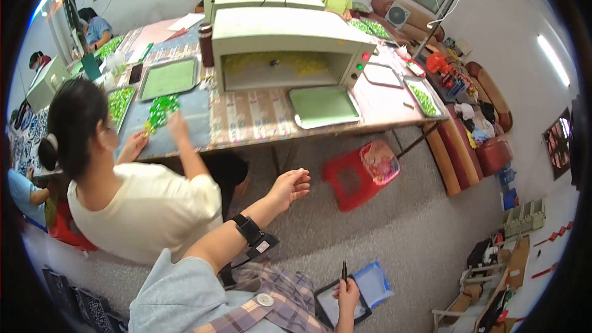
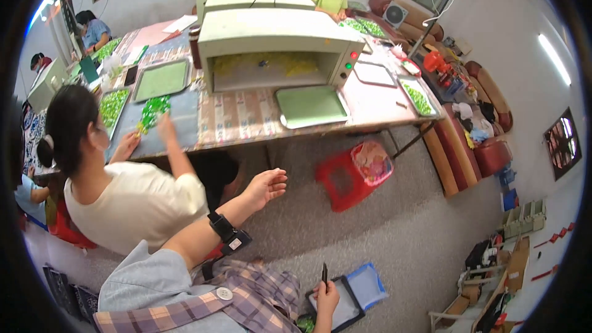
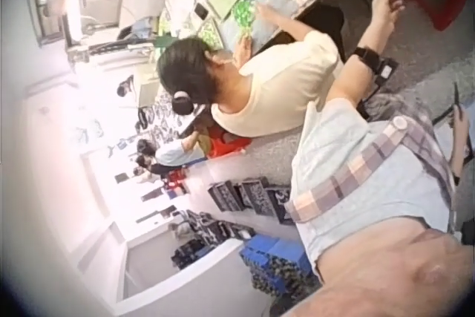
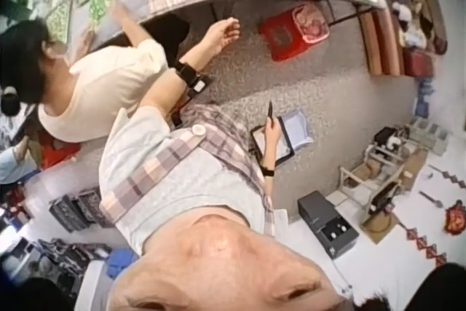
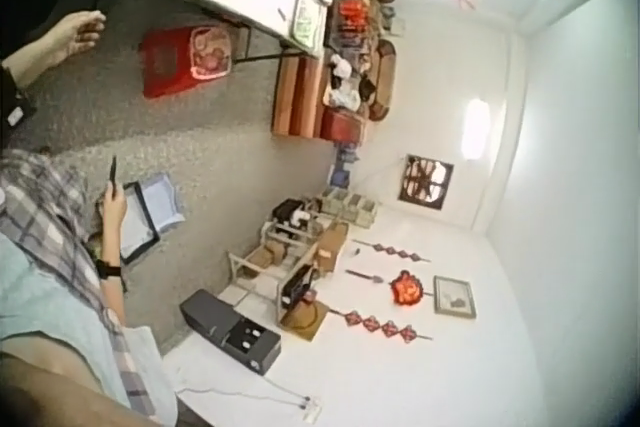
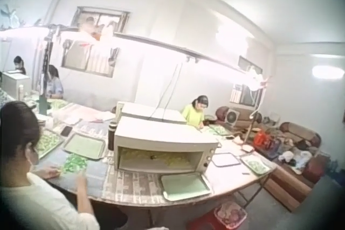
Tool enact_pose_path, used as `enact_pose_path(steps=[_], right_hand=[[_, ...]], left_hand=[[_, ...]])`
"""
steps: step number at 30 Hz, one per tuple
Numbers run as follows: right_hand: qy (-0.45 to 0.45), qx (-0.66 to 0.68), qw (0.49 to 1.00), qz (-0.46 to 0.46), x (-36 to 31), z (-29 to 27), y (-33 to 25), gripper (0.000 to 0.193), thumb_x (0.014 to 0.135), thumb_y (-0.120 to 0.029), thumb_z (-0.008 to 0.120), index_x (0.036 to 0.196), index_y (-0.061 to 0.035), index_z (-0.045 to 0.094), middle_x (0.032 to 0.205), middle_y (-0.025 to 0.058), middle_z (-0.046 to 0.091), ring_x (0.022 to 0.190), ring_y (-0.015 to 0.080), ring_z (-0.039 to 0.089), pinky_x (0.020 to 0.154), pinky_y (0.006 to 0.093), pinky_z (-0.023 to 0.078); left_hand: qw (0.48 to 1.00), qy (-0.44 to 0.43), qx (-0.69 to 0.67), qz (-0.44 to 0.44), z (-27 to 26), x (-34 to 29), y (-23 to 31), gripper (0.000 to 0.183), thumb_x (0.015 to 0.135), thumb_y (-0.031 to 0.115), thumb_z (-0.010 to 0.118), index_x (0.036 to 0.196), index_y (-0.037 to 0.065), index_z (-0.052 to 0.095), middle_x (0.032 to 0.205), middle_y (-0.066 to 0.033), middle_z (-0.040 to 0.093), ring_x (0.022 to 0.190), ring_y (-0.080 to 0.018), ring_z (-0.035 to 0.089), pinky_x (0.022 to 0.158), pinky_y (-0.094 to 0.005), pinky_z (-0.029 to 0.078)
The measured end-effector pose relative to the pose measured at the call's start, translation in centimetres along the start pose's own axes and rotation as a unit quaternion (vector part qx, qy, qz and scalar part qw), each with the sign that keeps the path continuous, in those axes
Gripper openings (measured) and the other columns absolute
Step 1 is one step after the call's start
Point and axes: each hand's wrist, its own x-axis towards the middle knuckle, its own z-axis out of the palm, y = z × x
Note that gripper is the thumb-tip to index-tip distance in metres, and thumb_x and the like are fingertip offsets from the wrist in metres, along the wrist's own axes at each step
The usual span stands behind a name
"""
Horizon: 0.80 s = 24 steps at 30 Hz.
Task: Assembling and inspecting small plastic components at a factory workbench using glue and tweezers.
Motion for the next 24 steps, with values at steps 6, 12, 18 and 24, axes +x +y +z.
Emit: enact_pose_path(steps=[6, 12, 18, 24], right_hand=[[-0.084, -0.033, 0.996, -0.001, 17.1, -3.0, -3.3, 0.016, 0.084, -0.015, 0.050, 0.085, 0.0011, 0.054, 0.059, 0.0087, 0.058, 0.039, 0.0114, 0.050, 0.035, 0.0226, 0.041], [-0.131, -0.094, 0.986, -0.034, 32.7, -2.6, -11.5, 0.016, 0.084, -0.015, 0.051, 0.086, 0.0009, 0.054, 0.060, 0.0083, 0.058, 0.042, 0.0106, 0.051, 0.038, 0.0222, 0.041], [-0.130, -0.197, 0.969, -0.073, 42.2, 0.8, -18.0, 0.016, 0.082, -0.014, 0.054, 0.085, 0.0010, 0.057, 0.064, 0.0094, 0.061, 0.046, 0.0099, 0.055, 0.042, 0.0222, 0.044], [-0.211, -0.303, 0.912, -0.178, 46.1, 7.2, -23.3, 0.027, 0.081, -0.024, 0.055, 0.101, -0.0049, 0.057, 0.096, 0.0185, 0.059, 0.089, 0.0356, 0.056, 0.075, 0.0369, 0.045]], left_hand=[[0.983, 0.115, -0.032, 0.139, -0.5, 16.3, 7.3, 0.027, 0.086, 0.026, 0.051, 0.105, 0.009, 0.044, 0.082, -0.0058, 0.058, 0.065, -0.0127, 0.057, 0.055, -0.0259, 0.051], [0.955, 0.229, -0.004, 0.189, -3.3, 25.8, 13.1, 0.055, 0.082, 0.028, 0.057, 0.125, 0.009, 0.029, 0.086, -0.0062, 0.057, 0.068, -0.0140, 0.055, 0.058, -0.0271, 0.049], [0.929, 0.282, 0.093, 0.221, -5.5, 39.1, 20.1, 0.041, 0.079, 0.029, 0.060, 0.113, 0.008, 0.048, 0.089, -0.0040, 0.056, 0.074, -0.0144, 0.055, 0.062, -0.0308, 0.047], [0.733, 0.374, 0.404, 0.400, -14.8, 52.2, 24.0, 0.031, 0.078, 0.022, 0.060, 0.101, 0.003, 0.054, 0.089, -0.0078, 0.059, 0.083, -0.0184, 0.058, 0.069, -0.0364, 0.049]])
